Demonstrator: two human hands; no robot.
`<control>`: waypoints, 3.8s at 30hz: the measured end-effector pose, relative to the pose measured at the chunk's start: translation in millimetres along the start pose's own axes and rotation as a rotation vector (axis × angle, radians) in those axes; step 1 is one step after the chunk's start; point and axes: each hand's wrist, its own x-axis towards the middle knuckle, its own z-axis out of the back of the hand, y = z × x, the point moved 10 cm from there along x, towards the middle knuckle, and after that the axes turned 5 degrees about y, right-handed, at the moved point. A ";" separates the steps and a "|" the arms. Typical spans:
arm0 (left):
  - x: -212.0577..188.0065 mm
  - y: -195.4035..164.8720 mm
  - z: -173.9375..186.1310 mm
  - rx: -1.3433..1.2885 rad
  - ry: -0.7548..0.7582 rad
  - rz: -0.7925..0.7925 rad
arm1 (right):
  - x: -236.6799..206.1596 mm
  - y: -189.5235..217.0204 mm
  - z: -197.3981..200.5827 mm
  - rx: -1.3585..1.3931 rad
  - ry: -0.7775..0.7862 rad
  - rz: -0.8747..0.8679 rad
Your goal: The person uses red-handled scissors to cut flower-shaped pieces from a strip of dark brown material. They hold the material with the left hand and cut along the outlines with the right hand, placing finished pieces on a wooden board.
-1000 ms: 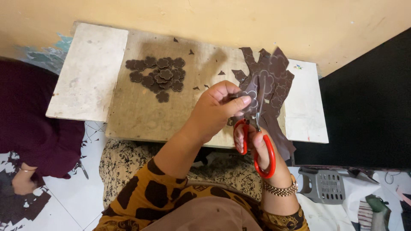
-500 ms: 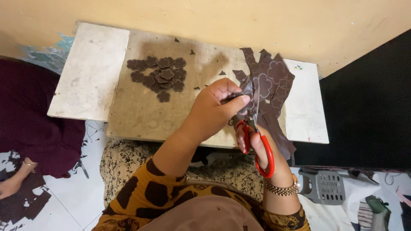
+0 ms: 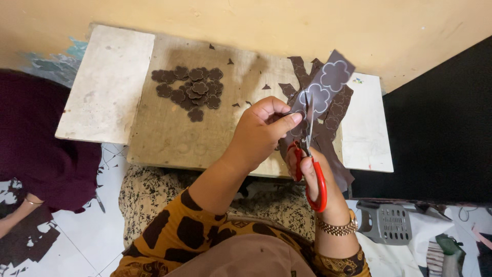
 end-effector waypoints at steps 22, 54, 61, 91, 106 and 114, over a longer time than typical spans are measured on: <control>0.6 11.1 -0.8 -0.152 -0.040 -0.062 | 0.6 -20.5 4.9 -0.014 -0.152 -0.017; -5.7 -28.3 15.7 0.229 0.094 0.001 | -1.5 -10.3 -5.5 0.018 0.068 0.001; -5.1 -32.3 12.7 0.216 0.119 -0.025 | -1.4 -23.4 -2.3 0.014 0.034 -0.077; -0.8 -8.8 -8.9 -0.046 -0.019 -0.079 | -1.6 -42.3 1.3 0.102 -0.182 -0.050; -7.9 -28.6 0.4 0.176 -0.046 -0.139 | 1.4 -28.6 -5.1 0.152 -0.092 -0.062; -8.6 -35.1 4.1 0.246 -0.041 -0.164 | -1.4 -33.8 -3.4 0.149 -0.076 -0.093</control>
